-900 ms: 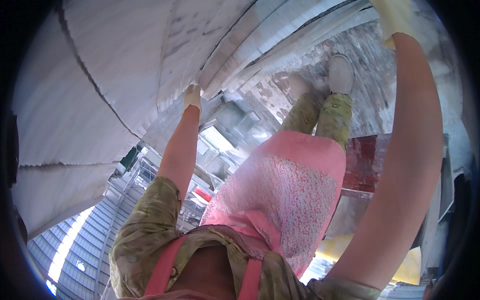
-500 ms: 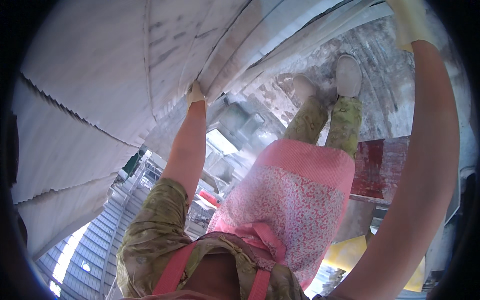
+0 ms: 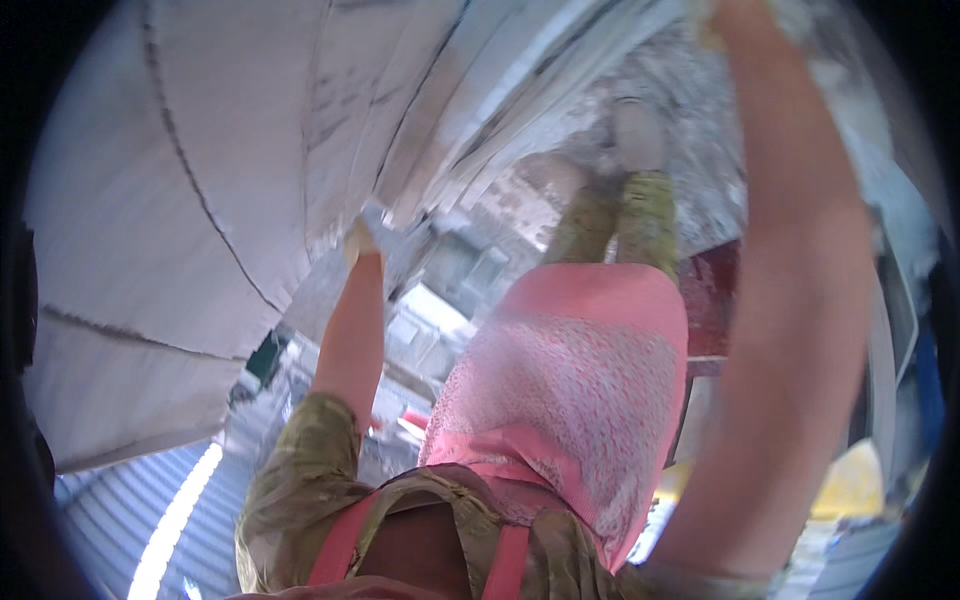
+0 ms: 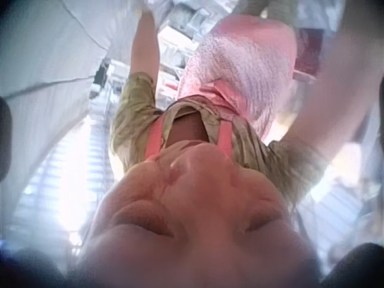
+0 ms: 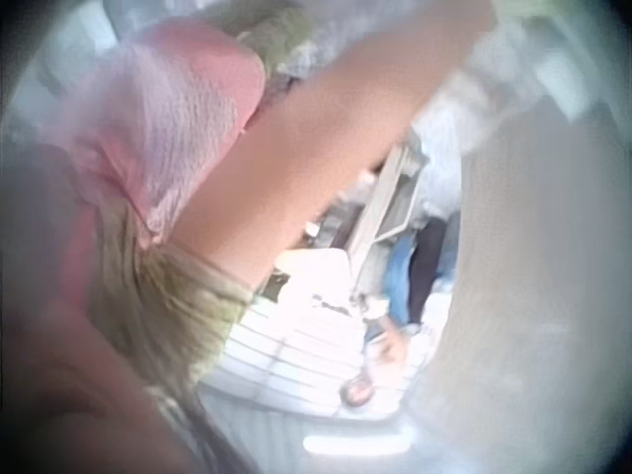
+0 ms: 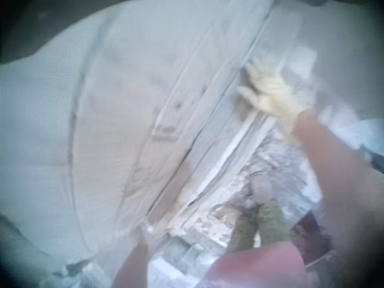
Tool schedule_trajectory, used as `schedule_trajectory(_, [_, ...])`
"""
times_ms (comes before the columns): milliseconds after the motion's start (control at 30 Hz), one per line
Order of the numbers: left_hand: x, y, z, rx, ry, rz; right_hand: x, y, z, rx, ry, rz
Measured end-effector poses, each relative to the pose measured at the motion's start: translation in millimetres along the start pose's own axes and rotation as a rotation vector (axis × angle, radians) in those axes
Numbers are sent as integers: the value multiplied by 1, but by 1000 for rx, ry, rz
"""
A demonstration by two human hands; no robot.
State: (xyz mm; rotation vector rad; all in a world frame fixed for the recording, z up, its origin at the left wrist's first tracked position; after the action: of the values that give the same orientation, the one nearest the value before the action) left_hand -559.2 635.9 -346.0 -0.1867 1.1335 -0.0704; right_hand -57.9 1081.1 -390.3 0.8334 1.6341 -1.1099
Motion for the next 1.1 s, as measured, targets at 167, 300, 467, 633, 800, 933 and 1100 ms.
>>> schedule_trajectory(167, [-38, 6, 152, 149, -471, 354, -106, -19, 76, 327, 254, -540])
schedule_trajectory(300, [-59, 102, 313, 693, -847, 25, -241, -73, 207, 438, -102, -987])
schedule_trajectory(467, [-102, 161, 544, 1101, -1761, -193, -385, -109, 312, 762, 77, -1963])
schedule_trajectory(633, [-170, 112, 680, 1247, -2203, -463, -499, -113, 331, 723, 289, -1664])
schedule_trajectory(800, [-196, 95, 733, 1423, -1970, -434, -567, -140, 311, 869, 271, -878])
schedule_trajectory(933, [-209, 111, 723, 1324, -1835, -200, -570, -141, 284, 883, 349, -790])
schedule_trajectory(1100, [-255, 125, 695, 1141, -2436, -194, -577, -165, 226, 321, 484, -991])
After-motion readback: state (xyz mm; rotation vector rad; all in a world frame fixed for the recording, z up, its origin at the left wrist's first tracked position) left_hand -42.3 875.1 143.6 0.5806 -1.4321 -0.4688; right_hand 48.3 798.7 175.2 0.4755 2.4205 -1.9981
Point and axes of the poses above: each hand's wrist, its own z-axis away from the middle knuckle, its own x-axis out of the palm, y = z × x, the point moved 4 cm from there along -z, towards the middle knuckle, and after that the axes turned 5 degrees about -x, right-handed, at the moved point
